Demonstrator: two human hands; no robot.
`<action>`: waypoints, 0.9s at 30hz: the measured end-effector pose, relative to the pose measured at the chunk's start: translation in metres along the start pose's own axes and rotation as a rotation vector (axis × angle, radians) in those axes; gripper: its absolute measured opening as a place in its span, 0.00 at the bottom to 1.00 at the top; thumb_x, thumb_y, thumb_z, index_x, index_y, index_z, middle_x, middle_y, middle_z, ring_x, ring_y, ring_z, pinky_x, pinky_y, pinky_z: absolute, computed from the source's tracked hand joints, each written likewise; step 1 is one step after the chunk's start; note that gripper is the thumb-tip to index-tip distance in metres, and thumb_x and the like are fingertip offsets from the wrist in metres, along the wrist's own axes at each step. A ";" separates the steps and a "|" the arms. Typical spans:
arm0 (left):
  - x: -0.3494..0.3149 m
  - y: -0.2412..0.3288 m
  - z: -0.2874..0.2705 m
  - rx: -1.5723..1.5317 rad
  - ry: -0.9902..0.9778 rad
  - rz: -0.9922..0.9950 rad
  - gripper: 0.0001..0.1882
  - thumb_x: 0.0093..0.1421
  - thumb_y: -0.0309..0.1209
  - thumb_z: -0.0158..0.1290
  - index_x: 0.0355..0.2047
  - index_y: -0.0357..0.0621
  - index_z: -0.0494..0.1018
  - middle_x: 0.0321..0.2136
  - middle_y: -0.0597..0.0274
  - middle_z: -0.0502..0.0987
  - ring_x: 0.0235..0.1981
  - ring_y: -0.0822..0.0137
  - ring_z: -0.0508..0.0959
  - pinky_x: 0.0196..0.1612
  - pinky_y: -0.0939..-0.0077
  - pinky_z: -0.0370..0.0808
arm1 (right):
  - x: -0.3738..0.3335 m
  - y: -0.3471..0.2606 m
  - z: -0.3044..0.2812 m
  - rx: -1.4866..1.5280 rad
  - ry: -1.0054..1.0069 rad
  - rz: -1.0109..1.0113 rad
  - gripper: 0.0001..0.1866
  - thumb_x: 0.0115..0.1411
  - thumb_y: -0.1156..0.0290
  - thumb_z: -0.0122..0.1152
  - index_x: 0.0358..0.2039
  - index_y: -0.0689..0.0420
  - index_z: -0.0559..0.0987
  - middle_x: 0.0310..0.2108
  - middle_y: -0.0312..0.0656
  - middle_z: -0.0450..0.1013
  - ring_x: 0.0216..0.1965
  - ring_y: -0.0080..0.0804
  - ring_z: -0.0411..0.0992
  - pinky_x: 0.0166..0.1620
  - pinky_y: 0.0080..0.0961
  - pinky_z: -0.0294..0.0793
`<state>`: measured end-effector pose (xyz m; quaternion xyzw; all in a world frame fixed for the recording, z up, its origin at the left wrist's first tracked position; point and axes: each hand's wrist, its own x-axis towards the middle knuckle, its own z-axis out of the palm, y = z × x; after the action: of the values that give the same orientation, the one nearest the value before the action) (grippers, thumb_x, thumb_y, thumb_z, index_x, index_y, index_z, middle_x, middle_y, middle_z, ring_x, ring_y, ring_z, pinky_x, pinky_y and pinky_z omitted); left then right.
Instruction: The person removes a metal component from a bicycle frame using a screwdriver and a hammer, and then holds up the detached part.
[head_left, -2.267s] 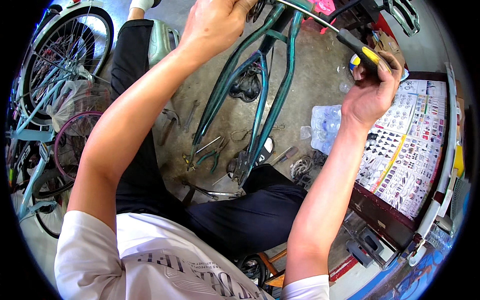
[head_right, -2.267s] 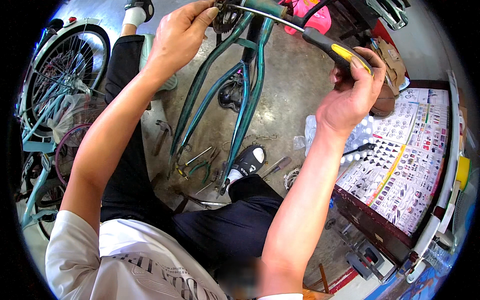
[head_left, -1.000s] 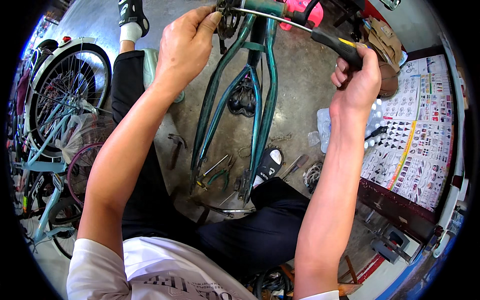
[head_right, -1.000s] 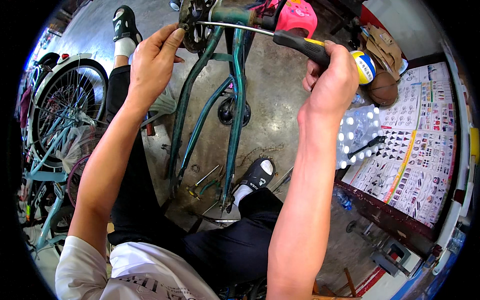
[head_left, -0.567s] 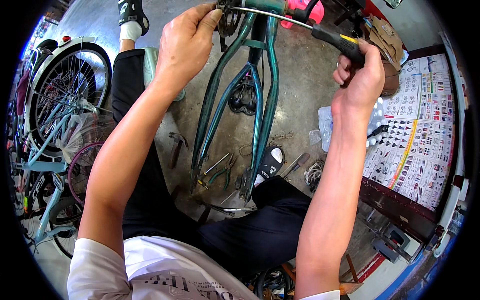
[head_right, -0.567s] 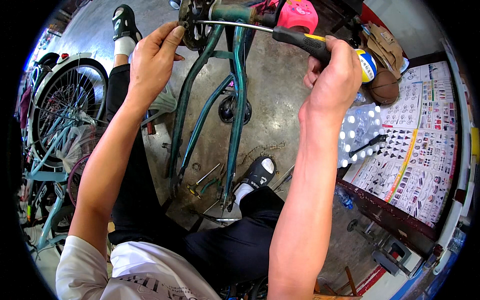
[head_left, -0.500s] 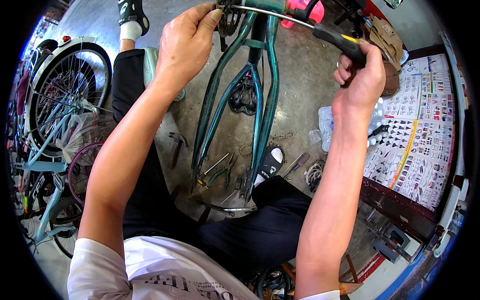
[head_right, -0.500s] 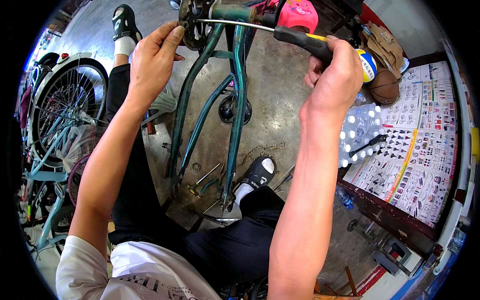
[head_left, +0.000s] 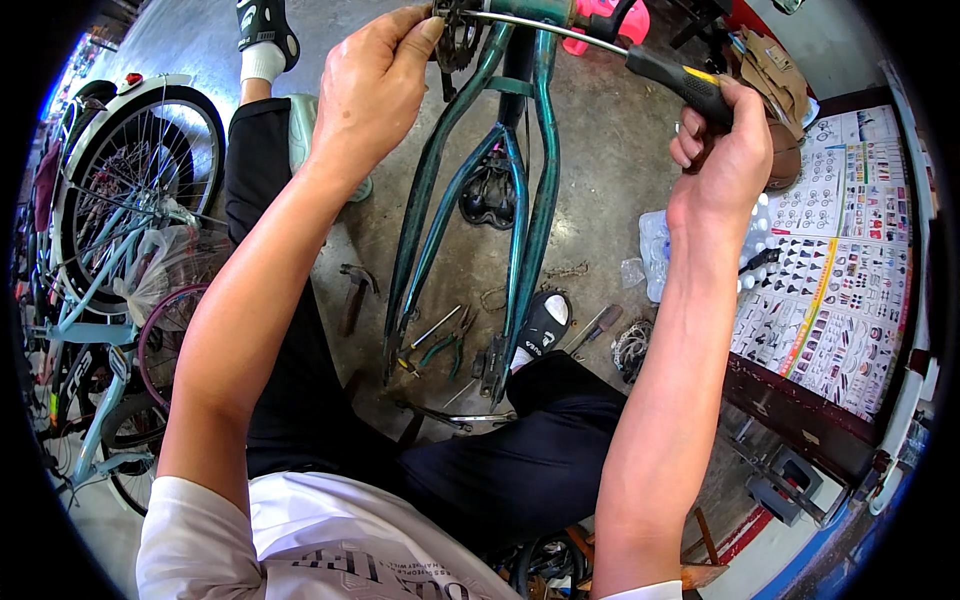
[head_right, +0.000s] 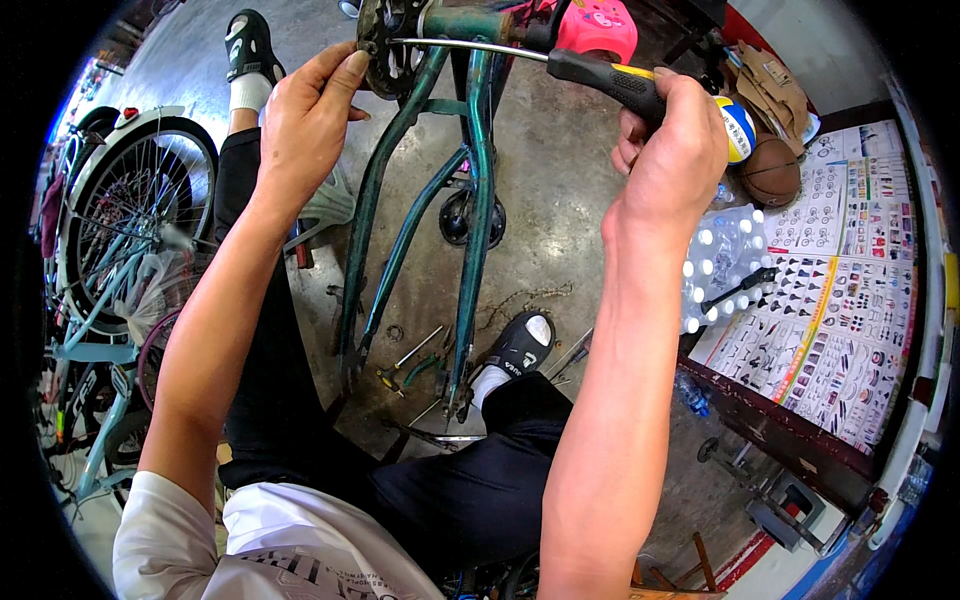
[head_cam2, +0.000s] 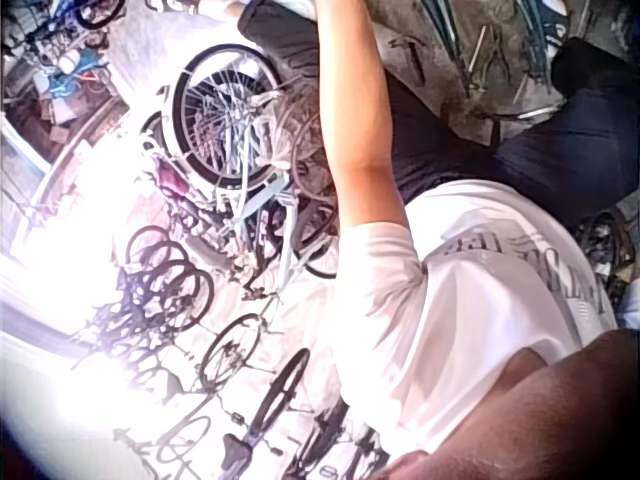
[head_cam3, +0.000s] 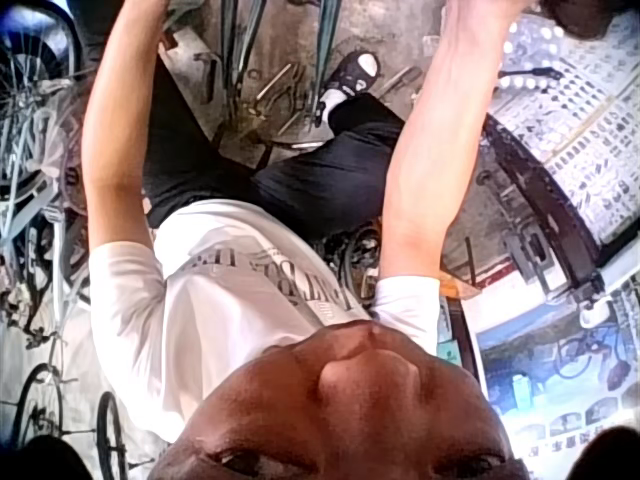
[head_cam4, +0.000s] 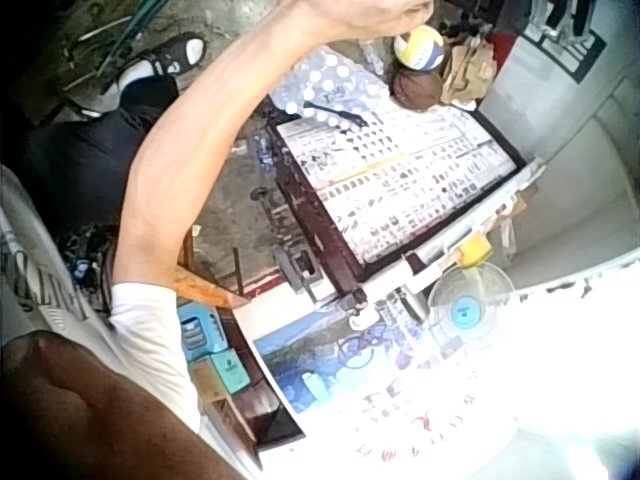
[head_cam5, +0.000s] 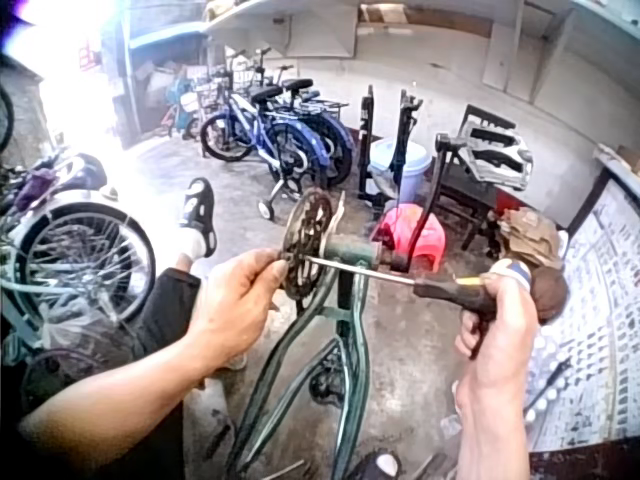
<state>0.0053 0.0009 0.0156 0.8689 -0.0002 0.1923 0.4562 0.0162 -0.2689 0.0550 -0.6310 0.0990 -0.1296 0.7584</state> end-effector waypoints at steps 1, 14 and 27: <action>0.000 0.001 0.000 0.011 0.000 -0.003 0.20 0.72 0.41 0.52 0.53 0.37 0.79 0.35 0.58 0.85 0.31 0.72 0.84 0.35 0.76 0.81 | 0.000 0.000 0.000 0.006 -0.003 0.001 0.11 0.66 0.61 0.54 0.30 0.54 0.73 0.18 0.34 0.65 0.17 0.19 0.56 0.22 0.21 0.53; 0.001 -0.003 0.001 0.076 0.037 0.076 0.19 0.72 0.39 0.53 0.52 0.36 0.79 0.35 0.57 0.85 0.31 0.71 0.84 0.34 0.76 0.82 | -0.005 -0.010 0.001 0.003 0.004 0.210 0.13 0.68 0.56 0.58 0.31 0.49 0.71 0.14 0.28 0.58 0.13 0.16 0.48 0.19 0.21 0.45; -0.006 0.002 0.006 0.147 0.156 0.170 0.13 0.65 0.30 0.56 0.47 0.39 0.78 0.35 0.46 0.78 0.36 0.41 0.80 0.37 0.49 0.77 | 0.008 0.003 0.002 0.138 -0.071 0.042 0.19 0.70 0.58 0.63 0.53 0.56 0.72 0.32 0.30 0.66 0.26 0.15 0.61 0.27 0.17 0.57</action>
<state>0.0012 -0.0062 0.0115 0.8793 -0.0241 0.2967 0.3718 0.0246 -0.2692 0.0530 -0.5791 0.0760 -0.0976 0.8058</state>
